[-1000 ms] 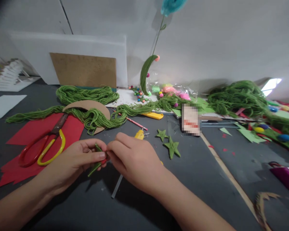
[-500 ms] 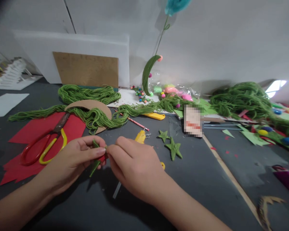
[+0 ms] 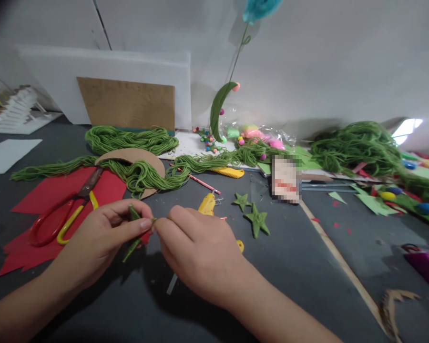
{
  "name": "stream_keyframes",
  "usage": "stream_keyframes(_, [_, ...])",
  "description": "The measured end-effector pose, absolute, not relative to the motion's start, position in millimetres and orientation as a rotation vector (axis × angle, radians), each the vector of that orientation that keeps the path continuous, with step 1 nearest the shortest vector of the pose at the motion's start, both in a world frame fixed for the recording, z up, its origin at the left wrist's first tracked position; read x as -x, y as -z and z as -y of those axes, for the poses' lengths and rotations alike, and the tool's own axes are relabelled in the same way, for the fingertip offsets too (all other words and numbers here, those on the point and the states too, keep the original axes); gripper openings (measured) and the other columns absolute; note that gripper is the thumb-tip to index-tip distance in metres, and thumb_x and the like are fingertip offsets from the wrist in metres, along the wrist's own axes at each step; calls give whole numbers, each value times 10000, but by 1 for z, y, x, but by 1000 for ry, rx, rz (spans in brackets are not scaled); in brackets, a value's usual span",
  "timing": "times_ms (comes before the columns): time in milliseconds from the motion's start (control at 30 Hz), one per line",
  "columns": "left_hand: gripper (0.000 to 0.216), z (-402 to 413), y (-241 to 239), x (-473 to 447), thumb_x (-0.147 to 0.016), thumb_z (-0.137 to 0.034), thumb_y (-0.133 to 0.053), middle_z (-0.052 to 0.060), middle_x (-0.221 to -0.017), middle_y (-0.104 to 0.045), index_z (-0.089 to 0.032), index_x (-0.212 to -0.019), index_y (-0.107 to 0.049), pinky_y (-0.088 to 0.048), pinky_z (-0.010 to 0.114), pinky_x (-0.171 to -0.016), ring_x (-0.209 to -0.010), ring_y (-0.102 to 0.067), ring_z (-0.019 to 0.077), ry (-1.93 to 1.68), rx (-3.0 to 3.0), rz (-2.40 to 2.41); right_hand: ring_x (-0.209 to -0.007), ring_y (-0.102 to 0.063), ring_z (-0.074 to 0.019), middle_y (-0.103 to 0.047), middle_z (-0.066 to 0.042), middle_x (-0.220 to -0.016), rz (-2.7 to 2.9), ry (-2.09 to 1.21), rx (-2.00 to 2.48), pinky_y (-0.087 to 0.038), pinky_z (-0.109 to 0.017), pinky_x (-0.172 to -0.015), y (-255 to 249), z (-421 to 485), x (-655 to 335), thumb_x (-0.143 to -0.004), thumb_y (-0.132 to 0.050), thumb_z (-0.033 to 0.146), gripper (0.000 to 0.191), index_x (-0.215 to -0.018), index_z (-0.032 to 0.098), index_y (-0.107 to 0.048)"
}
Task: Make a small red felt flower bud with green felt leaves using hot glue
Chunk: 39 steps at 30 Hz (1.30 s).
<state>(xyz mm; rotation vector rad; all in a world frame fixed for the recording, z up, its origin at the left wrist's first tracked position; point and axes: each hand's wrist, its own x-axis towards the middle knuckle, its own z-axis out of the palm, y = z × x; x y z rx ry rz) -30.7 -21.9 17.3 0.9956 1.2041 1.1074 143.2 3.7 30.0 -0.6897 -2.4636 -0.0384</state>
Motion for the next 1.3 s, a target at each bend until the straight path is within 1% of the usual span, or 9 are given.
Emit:
stream_keyframes(200, [53,23,-16,29,-720,-179,-634,-69,-597,-532,-198,-685,-600,-354,143,-524,-563,-450,64,-1196,-1067,-1255,-554,-479,-98,-515,-6,-657,2316,-199,830,-333,-202,-510,-26,2,-138,-845,-485,121,122,-817,154,-599])
stream_keyframes(433, [57,24,-24,26,-722,-162,-586,-68,-586,-539,-195,-675,-583,-365,156,-511,-543,-474,72,-1145,-1283,-1396,-481,-371,-98,-441,21,-574,2393,4,791,-271,-212,-464,-28,4,-137,-857,-450,142,185,-780,165,-616])
stream_keyframes(600, [118,25,-27,25,-712,-96,-534,-49,-637,-555,-191,-662,-582,-396,178,-584,-617,-510,95,-1037,-1526,-1361,-587,-472,-106,-549,-17,-684,2417,-115,670,-353,-208,-533,-35,-1,-141,-849,-467,115,153,-805,156,-608])
stream_keyframes(667, [113,26,-26,24,-723,-108,-527,-41,-647,-558,-193,-680,-588,-410,193,-591,-626,-523,107,-988,-1538,-1291,-658,-522,-109,-585,-28,-754,2383,-317,671,-394,-208,-591,-40,-2,-143,-843,-501,122,109,-833,161,-602])
stream_keyframes(733, [92,26,-25,24,-748,-144,-535,-29,-668,-573,-193,-698,-594,-428,207,-605,-642,-546,120,-972,-1550,-1255,-664,-543,-101,-598,-12,-747,2288,-632,773,-417,-200,-594,-45,-4,-143,-813,-544,114,81,-792,172,-597])
stream_keyframes(867, [92,28,-22,25,-779,-168,-560,-16,-693,-616,-199,-700,-597,-439,200,-631,-656,-579,119,-1023,-1738,-1308,-505,-539,-78,-571,36,-583,1787,-1506,1053,-446,-182,-476,-46,-7,-140,-744,-626,171,83,-704,167,-554])
stream_keyframes(967, [109,30,-22,25,-790,-135,-554,-9,-705,-651,-206,-722,-599,-445,195,-644,-664,-600,115,-1109,-1932,-1302,-419,-535,-67,-588,39,-537,1345,-1998,1006,-465,-172,-408,-40,-11,-137,-699,-679,236,168,-691,156,-532])
stream_keyframes(1100, [144,31,-24,27,-781,-73,-546,0,-711,-679,-209,-764,-592,-456,194,-665,-685,-621,117,-1222,-2080,-1223,-394,-547,-52,-622,22,-526,1030,-2239,917,-465,-126,-374,-34,-13,-135,-702,-661,189,134,-672,138,-540])
stream_keyframes(1300, [183,35,-22,27,-755,-39,-565,9,-735,-684,-215,-791,-600,-466,205,-682,-707,-628,127,-1305,-2075,-1166,-322,-499,-44,-599,38,-478,953,-2409,832,-411,-95,-294,-32,-11,-136,-737,-628,191,122,-680,145,-530])
